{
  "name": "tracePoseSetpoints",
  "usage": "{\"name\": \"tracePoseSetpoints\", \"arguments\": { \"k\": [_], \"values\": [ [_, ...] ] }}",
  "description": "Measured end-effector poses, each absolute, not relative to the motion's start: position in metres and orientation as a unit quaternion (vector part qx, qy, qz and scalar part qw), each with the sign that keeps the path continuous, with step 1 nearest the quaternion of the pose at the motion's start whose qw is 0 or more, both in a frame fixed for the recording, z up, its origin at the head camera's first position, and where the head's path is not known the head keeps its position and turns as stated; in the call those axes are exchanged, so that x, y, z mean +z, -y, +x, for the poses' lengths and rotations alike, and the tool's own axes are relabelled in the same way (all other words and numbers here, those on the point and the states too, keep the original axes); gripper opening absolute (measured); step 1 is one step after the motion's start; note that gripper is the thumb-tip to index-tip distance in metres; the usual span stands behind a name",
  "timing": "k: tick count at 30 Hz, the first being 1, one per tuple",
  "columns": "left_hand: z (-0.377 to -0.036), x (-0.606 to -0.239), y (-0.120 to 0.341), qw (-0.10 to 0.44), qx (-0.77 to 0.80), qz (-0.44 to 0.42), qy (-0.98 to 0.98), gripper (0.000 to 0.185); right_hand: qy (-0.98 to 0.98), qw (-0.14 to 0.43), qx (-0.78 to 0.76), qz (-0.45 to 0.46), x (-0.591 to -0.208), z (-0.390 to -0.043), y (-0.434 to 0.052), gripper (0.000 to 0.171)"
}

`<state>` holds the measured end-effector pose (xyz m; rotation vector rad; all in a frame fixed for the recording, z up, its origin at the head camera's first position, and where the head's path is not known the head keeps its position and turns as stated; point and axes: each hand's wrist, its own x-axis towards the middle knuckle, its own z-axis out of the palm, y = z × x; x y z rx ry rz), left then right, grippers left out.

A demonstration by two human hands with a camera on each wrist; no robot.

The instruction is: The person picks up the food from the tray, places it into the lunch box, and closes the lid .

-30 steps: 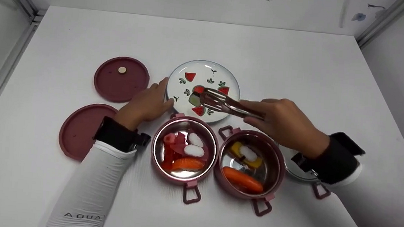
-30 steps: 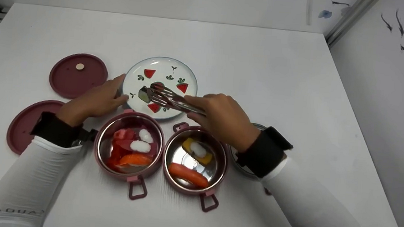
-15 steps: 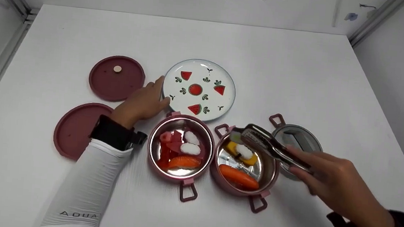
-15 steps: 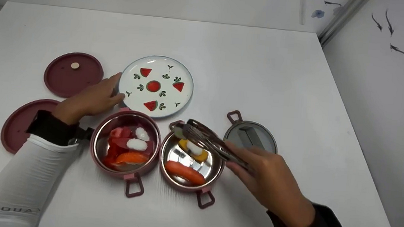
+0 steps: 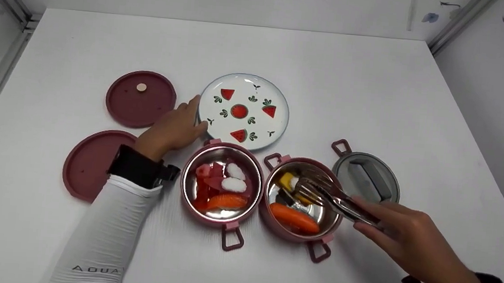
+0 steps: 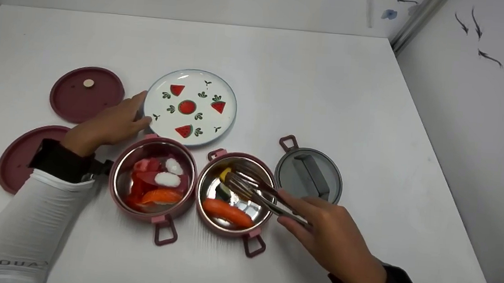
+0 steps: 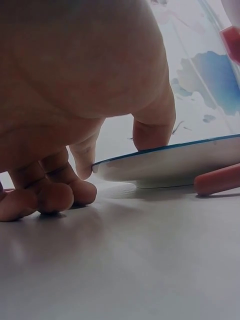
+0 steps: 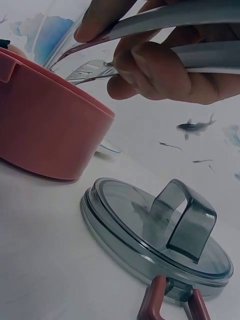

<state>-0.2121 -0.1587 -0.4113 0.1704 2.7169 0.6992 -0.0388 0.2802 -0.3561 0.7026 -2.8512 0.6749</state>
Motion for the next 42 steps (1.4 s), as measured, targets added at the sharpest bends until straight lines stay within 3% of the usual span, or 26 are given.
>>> {"name": "tracePoseSetpoints", "arguments": {
  "k": [7,12,15,27,35,42],
  "values": [
    [-0.213,-0.41,0.159,0.167,0.247,0.06,-0.953,0.08,0.934,0.115,0.252,0.228,-0.357,-0.056,-0.291,0.061],
    [-0.214,-0.41,0.159,0.168,0.243,0.059,-0.953,0.08,0.931,0.182,0.251,0.194,-0.371,-0.094,-0.317,0.058],
    [-0.214,-0.413,0.16,0.17,0.241,0.062,-0.954,0.08,0.943,0.194,0.222,0.152,-0.381,-0.117,-0.336,0.052],
    [-0.213,-0.414,0.161,0.173,0.237,0.064,-0.954,0.08,0.982,0.064,0.176,0.021,-0.406,-0.191,-0.384,0.058],
    [-0.212,-0.41,0.159,0.174,0.245,0.065,-0.951,0.079,0.989,0.039,0.139,0.036,-0.404,-0.213,-0.385,0.059],
    [-0.212,-0.41,0.159,0.167,0.247,0.068,-0.952,0.079,0.997,-0.037,0.067,0.025,-0.396,-0.227,-0.378,0.069]
  ]
}}
